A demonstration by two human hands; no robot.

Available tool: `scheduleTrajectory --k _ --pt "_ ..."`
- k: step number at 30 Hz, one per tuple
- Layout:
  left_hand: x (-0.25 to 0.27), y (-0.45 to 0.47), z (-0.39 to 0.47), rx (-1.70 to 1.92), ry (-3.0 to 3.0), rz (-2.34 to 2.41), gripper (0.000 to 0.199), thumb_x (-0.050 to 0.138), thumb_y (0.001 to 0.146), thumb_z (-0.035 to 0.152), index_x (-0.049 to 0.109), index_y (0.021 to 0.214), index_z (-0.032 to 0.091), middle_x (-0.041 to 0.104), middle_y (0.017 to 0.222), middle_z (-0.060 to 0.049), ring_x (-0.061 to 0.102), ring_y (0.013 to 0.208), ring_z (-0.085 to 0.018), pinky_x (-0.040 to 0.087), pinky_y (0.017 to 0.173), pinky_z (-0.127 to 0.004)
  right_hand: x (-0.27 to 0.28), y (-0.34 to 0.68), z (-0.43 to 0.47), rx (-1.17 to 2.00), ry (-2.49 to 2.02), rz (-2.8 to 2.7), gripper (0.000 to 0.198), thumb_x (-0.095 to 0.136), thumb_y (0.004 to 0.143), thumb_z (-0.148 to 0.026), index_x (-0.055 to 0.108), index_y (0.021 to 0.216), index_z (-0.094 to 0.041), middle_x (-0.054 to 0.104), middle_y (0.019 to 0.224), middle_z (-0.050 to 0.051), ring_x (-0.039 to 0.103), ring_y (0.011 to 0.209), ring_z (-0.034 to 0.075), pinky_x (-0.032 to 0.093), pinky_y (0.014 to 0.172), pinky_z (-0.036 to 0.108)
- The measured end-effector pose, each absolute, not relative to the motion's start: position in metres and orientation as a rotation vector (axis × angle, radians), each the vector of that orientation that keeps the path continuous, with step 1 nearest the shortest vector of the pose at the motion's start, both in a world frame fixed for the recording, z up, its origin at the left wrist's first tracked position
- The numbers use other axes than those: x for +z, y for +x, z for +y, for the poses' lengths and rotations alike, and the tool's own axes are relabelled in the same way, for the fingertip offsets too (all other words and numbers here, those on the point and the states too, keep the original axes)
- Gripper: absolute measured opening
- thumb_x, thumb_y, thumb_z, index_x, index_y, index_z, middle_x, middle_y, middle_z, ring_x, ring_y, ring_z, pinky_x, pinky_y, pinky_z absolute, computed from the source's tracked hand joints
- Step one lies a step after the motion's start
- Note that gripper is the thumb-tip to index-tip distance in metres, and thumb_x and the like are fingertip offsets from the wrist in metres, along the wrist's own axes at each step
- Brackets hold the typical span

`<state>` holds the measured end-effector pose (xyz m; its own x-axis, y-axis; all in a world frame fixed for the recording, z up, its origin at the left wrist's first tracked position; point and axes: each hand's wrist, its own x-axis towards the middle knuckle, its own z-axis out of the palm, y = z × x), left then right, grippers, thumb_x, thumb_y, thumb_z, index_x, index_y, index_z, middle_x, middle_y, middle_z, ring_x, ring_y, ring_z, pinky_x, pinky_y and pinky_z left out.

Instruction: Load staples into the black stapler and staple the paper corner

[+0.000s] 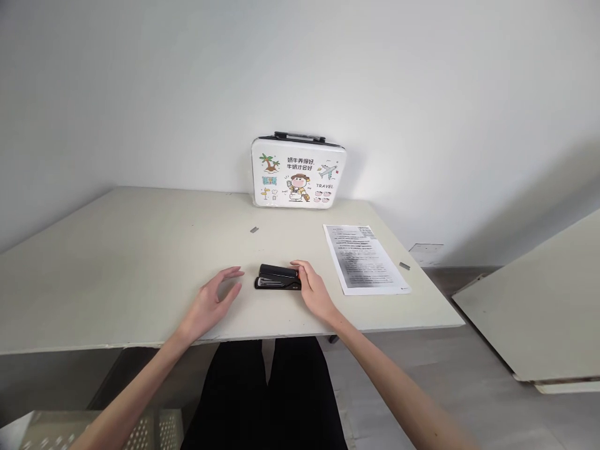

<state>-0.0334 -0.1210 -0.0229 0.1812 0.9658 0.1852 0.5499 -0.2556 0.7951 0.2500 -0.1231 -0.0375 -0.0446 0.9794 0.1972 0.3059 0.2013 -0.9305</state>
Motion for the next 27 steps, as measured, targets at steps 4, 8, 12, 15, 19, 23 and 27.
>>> scheduleTrajectory --k 4,8,12,15,19,23,27 --pt "-0.022 -0.034 -0.12 1.104 1.752 1.381 0.039 0.058 0.1 0.049 0.062 0.13 0.024 0.072 0.133 -0.01 0.062 0.132 -0.029 0.055 0.095 -0.038 -0.04 0.25 -0.122 0.938 -1.235 -1.566 0.046 0.033 0.109 -0.057 0.058 0.136 -0.03 0.072 0.132 0.007 0.065 0.13 0.025 0.046 0.115 0.046" --pt "-0.02 -0.036 -0.12 1.214 1.542 1.394 0.037 0.057 0.101 0.053 0.064 0.123 0.024 0.069 0.137 -0.011 0.06 0.134 -0.028 0.045 0.113 -0.042 -0.036 0.25 -0.124 0.906 -1.289 -1.595 0.045 0.037 0.108 -0.056 0.06 0.135 -0.029 0.071 0.134 0.007 0.064 0.129 0.024 0.046 0.115 0.045" --pt "-0.015 -0.031 -0.125 1.24 1.354 1.355 0.031 0.059 0.102 0.049 0.067 0.12 0.024 0.069 0.137 -0.011 0.058 0.137 -0.028 0.04 0.119 -0.042 -0.033 0.247 -0.128 0.835 -1.279 -1.733 0.038 0.064 0.096 -0.054 0.066 0.12 -0.025 0.075 0.118 0.007 0.071 0.107 0.027 0.057 0.093 0.043" --pt "-0.009 -0.02 -0.13 1.304 1.084 1.223 0.024 0.061 0.104 0.041 0.069 0.116 0.022 0.068 0.138 -0.011 0.058 0.137 -0.026 0.038 0.122 -0.04 -0.032 0.244 -0.137 0.705 -1.281 -1.733 0.031 0.068 0.094 -0.048 0.068 0.114 -0.024 0.077 0.109 0.007 0.072 0.097 0.027 0.06 0.078 0.039" --pt "0.003 0.001 -0.133 1.224 0.507 0.965 0.027 0.049 0.109 0.033 0.068 0.113 0.014 0.071 0.129 -0.018 0.069 0.122 -0.025 0.051 0.111 -0.038 -0.026 0.242 -0.157 0.361 -1.141 -1.784 0.019 0.063 0.099 -0.027 0.068 0.118 -0.027 0.077 0.114 0.006 0.073 0.103 0.025 0.062 0.084 0.04" --pt "0.015 0.016 -0.131 1.043 0.205 0.854 0.039 0.034 0.112 0.032 0.064 0.12 0.007 0.075 0.114 -0.019 0.075 0.101 -0.025 0.06 0.092 -0.037 -0.018 0.24 -0.173 -0.098 -0.832 -1.979 0.045 0.052 0.097 0.0 0.068 0.127 -0.03 0.077 0.119 0.005 0.069 0.121 0.023 0.059 0.097 0.043" --pt "0.02 0.024 -0.129 1.026 0.158 0.839 0.041 0.029 0.112 0.031 0.06 0.127 0.008 0.075 0.115 -0.019 0.076 0.098 -0.025 0.06 0.084 -0.036 -0.016 0.239 -0.178 -0.39 -0.759 -2.075 0.042 0.064 0.095 0.001 0.071 0.124 -0.028 0.079 0.12 0.005 0.07 0.121 0.023 0.056 0.095 0.041"
